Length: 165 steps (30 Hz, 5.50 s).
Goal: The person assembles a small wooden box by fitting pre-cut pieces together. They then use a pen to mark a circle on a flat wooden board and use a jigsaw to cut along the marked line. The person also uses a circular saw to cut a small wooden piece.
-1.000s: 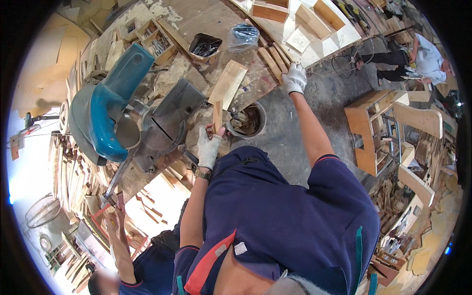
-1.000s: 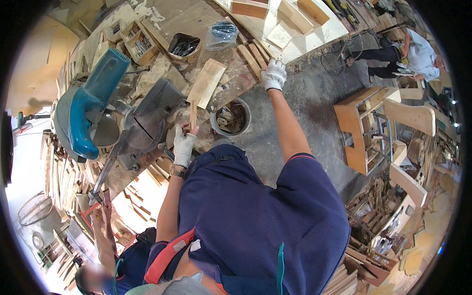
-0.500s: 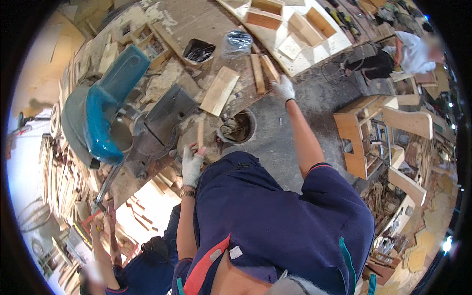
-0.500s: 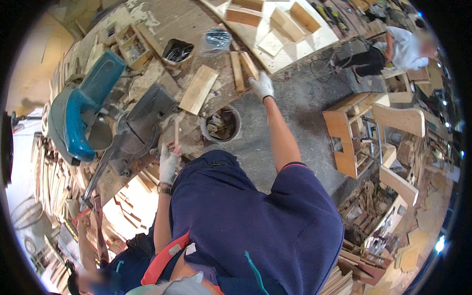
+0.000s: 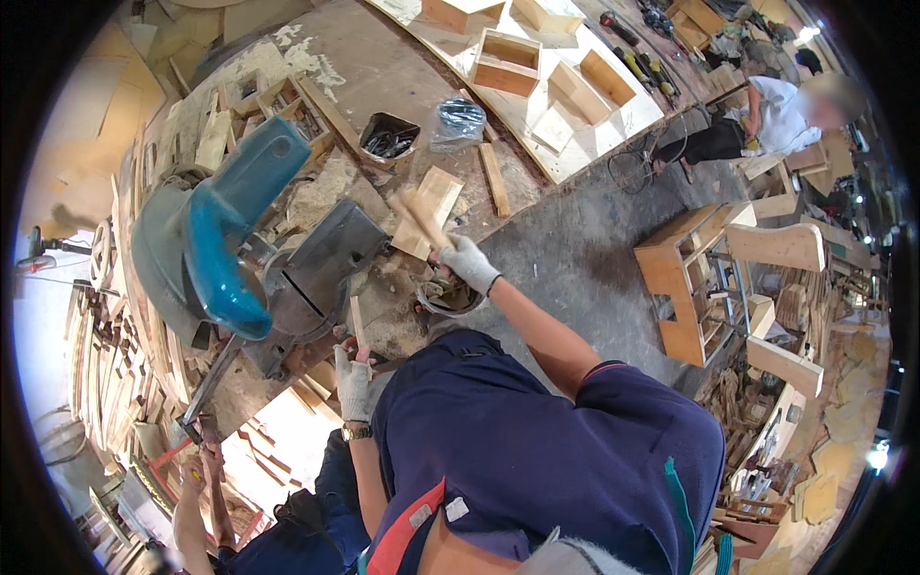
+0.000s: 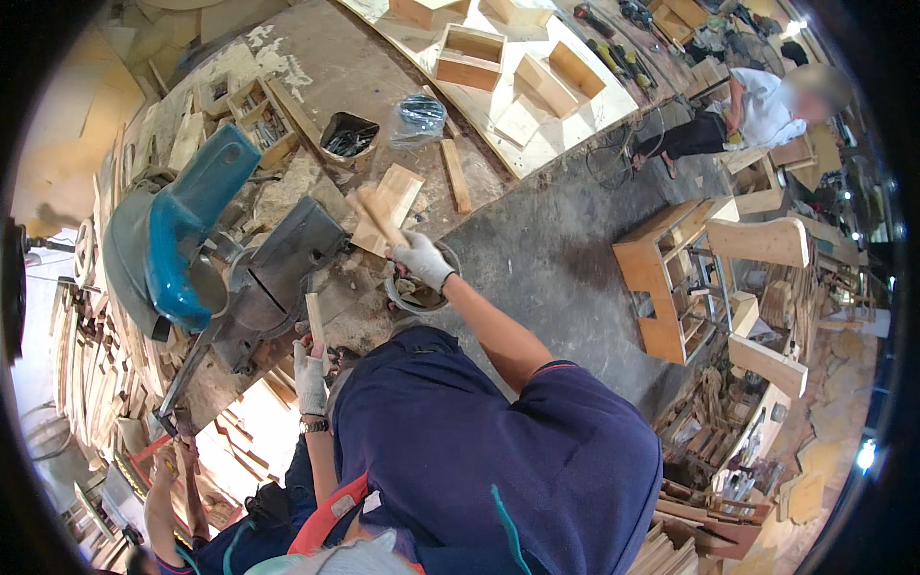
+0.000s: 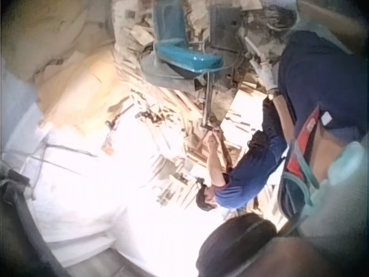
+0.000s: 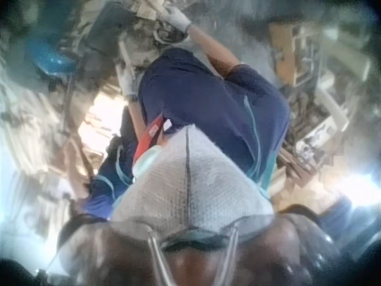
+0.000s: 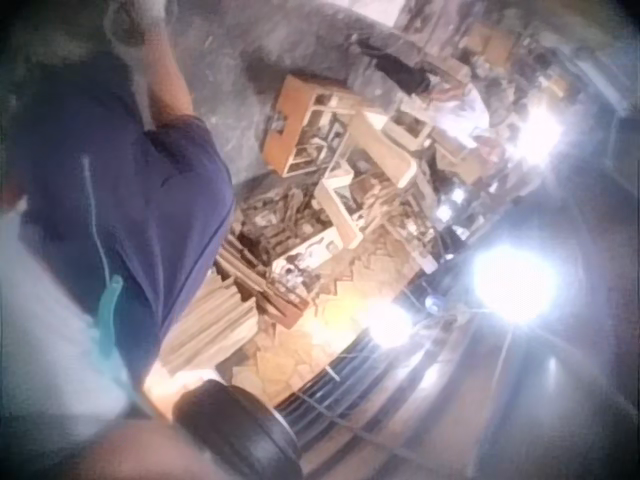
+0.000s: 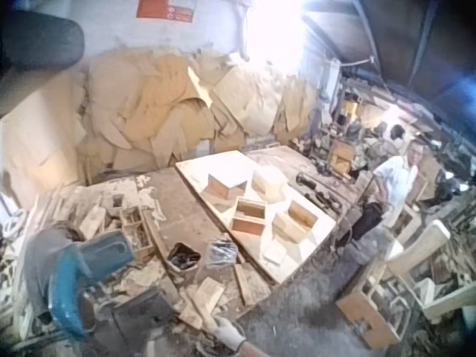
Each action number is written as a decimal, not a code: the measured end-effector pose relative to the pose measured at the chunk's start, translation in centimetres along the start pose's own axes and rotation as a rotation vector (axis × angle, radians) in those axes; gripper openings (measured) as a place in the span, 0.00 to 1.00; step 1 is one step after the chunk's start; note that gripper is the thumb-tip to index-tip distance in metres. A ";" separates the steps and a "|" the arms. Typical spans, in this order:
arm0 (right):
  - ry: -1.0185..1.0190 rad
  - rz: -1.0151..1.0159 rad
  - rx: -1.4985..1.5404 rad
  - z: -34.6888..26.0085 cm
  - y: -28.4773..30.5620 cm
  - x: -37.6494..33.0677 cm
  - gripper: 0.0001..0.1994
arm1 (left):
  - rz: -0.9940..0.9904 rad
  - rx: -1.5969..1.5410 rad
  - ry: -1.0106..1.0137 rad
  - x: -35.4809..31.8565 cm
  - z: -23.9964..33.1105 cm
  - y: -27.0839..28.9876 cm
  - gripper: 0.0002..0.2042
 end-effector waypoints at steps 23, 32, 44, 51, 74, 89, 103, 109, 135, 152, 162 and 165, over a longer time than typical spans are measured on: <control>0.437 -0.274 -1.418 -8.3 -19.3 8.8 0.28 | 0.272 -0.175 -0.099 -8.3 -3.6 18.3 0.25; 0.567 -0.189 -1.567 -7.9 -19.2 7.3 0.26 | 0.409 -0.204 -0.099 -9.3 -4.3 19.9 0.26; 0.499 -0.226 -1.602 -5.9 -20.7 8.0 0.23 | 0.498 -0.274 -0.218 -8.9 -1.5 20.3 0.25; 0.578 -0.396 -1.623 -3.4 -25.3 8.2 0.26 | 0.541 -0.232 -0.221 -8.6 -1.9 20.1 0.29; 0.876 -0.348 -1.393 -2.0 -33.4 6.4 0.19 | 0.590 -0.277 -0.206 -9.5 -3.8 20.0 0.28; 0.798 -0.148 -1.329 -3.8 -27.5 8.7 0.18 | 0.530 -0.240 -0.215 -8.9 -4.3 19.6 0.26; 0.499 0.264 -1.076 -2.7 -26.2 10.3 0.38 | 0.618 0.039 -0.179 -9.7 -6.7 19.3 0.32; 0.482 0.258 -1.039 -3.2 -26.5 9.5 0.34 | 0.675 0.361 -0.317 -10.4 -2.4 18.4 0.38; 0.361 -0.010 -1.145 -4.0 -26.1 8.8 0.26 | 0.414 0.792 -0.389 -3.1 3.9 14.5 0.46; 0.509 0.049 -1.026 -4.0 -25.2 8.9 0.22 | 0.442 0.850 -0.458 -3.5 5.4 12.3 0.45; 0.420 0.076 -0.997 -3.9 -26.0 9.9 0.27 | 0.539 0.754 -0.304 -6.0 5.1 11.9 0.42; 0.486 0.177 -0.963 -4.0 -25.6 10.0 0.30 | 0.561 0.760 -0.291 -6.4 4.5 12.1 0.42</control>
Point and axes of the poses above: each hand's wrist, its own x-axis towards the middle knuckle, its own y-axis out of the back of the hand, z = x × y, the point moved 6 cm from there along x, towards the middle knuckle, and after that the axes turned 7 degrees about -z, right-handed, at the moved point
